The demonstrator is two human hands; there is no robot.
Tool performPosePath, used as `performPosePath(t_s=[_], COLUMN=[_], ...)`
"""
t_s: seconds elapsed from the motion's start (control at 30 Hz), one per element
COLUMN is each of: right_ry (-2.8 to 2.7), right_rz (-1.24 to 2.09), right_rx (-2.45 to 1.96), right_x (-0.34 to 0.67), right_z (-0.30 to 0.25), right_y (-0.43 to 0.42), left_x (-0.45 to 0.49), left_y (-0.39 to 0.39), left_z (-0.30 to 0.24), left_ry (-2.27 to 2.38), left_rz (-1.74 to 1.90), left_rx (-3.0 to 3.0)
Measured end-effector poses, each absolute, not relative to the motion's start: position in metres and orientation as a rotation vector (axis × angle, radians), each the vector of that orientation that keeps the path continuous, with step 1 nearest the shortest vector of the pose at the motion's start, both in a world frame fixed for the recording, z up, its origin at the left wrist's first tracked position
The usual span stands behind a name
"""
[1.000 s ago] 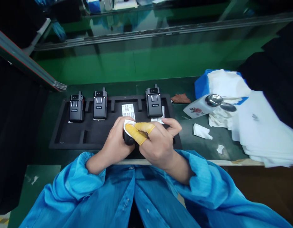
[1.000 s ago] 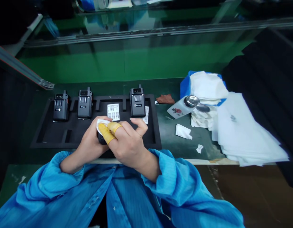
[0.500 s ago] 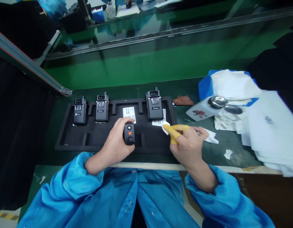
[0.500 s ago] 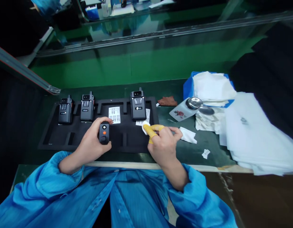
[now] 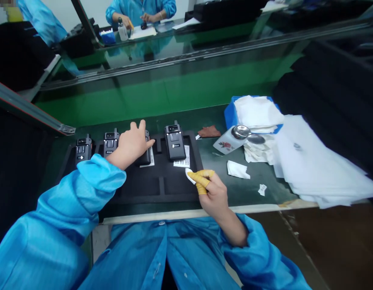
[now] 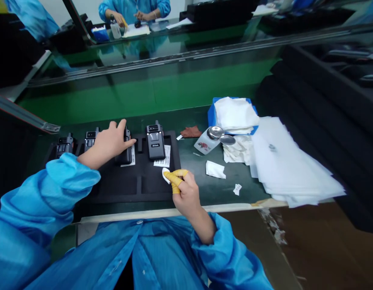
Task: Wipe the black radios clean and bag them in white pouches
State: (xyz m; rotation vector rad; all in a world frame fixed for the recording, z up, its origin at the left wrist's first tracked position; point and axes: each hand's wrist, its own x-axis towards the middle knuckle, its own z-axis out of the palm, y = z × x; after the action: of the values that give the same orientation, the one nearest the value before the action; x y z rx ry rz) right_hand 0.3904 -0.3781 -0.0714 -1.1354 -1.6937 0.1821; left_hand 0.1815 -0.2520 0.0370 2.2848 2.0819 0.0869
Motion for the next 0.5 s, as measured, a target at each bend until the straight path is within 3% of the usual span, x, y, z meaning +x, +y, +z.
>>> performPosePath(t_s=[0.17,0.3,0.5], right_ry=[-1.692,-1.702,-1.704], right_rz=[0.185,0.167,0.118], right_rx=[-1.127,-1.155,-1.148], right_x=[0.391,0.391,0.393], right_z=[-0.072,-0.073,-0.075], right_y=[-0.376,-0.377,-0.377], left_x=[0.226,0.264,0.254], left_y=[-0.263,-0.259,-0.254], left_z=[0.037,0.019,0.013], left_ry=[1.871,1.815,1.626], left_rz=[0.312,0.25,0.394], left_rx=[2.368,2.261,2.071])
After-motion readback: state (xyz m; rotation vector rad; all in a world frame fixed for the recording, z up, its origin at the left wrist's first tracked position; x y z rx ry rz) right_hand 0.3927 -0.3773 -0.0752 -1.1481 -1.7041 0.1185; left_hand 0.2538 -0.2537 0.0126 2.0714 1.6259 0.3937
